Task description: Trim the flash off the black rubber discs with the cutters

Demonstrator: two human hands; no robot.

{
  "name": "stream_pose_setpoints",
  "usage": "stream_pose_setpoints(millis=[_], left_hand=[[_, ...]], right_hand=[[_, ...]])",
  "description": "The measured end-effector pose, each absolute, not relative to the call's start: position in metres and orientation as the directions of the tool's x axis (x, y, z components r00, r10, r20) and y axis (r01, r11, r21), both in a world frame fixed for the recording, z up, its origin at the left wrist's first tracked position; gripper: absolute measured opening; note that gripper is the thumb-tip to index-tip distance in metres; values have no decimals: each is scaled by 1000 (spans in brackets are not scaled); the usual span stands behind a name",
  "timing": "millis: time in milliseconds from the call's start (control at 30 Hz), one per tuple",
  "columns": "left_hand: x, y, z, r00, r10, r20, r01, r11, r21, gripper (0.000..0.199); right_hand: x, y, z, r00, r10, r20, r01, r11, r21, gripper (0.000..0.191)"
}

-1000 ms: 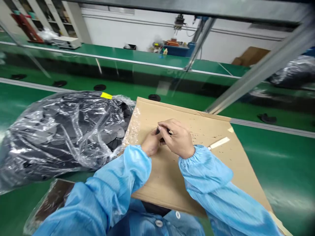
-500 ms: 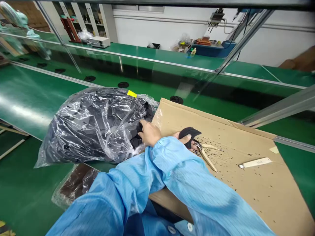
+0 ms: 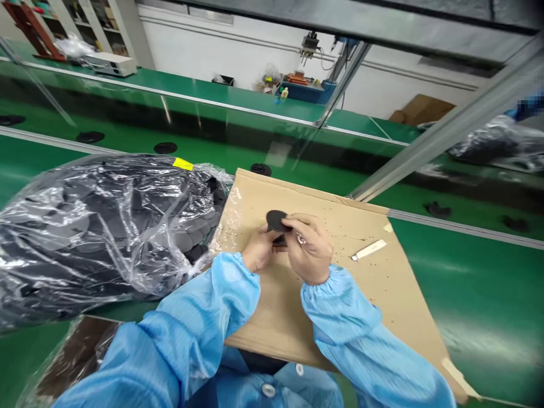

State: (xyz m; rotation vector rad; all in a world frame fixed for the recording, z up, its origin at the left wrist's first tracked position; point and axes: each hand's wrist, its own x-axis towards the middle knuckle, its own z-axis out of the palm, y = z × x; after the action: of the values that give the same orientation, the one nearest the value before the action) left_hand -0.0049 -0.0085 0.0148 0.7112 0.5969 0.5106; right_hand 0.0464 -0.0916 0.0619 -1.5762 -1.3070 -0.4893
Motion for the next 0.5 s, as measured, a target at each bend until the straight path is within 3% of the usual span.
stream_pose_setpoints(millis=[67, 133, 367, 500], left_hand=[[-6, -8, 17, 823, 473, -315, -132, 698, 704, 29], [-6, -8, 18, 846, 425, -322, -84, 703, 706, 32], [-10, -12, 19, 864, 409, -294, -37, 633, 773, 44], [-10, -13, 18, 861, 419, -289, -26, 604, 797, 46]], right_hand=[[70, -116, 46, 360, 394, 846, 923, -17, -385, 29], [86, -132, 29, 386, 356, 851, 920, -78, -384, 28], [91, -139, 13, 369, 500, 783, 916, -55, -396, 27], [89, -140, 17, 390, 567, 725, 876, 15, -483, 29]])
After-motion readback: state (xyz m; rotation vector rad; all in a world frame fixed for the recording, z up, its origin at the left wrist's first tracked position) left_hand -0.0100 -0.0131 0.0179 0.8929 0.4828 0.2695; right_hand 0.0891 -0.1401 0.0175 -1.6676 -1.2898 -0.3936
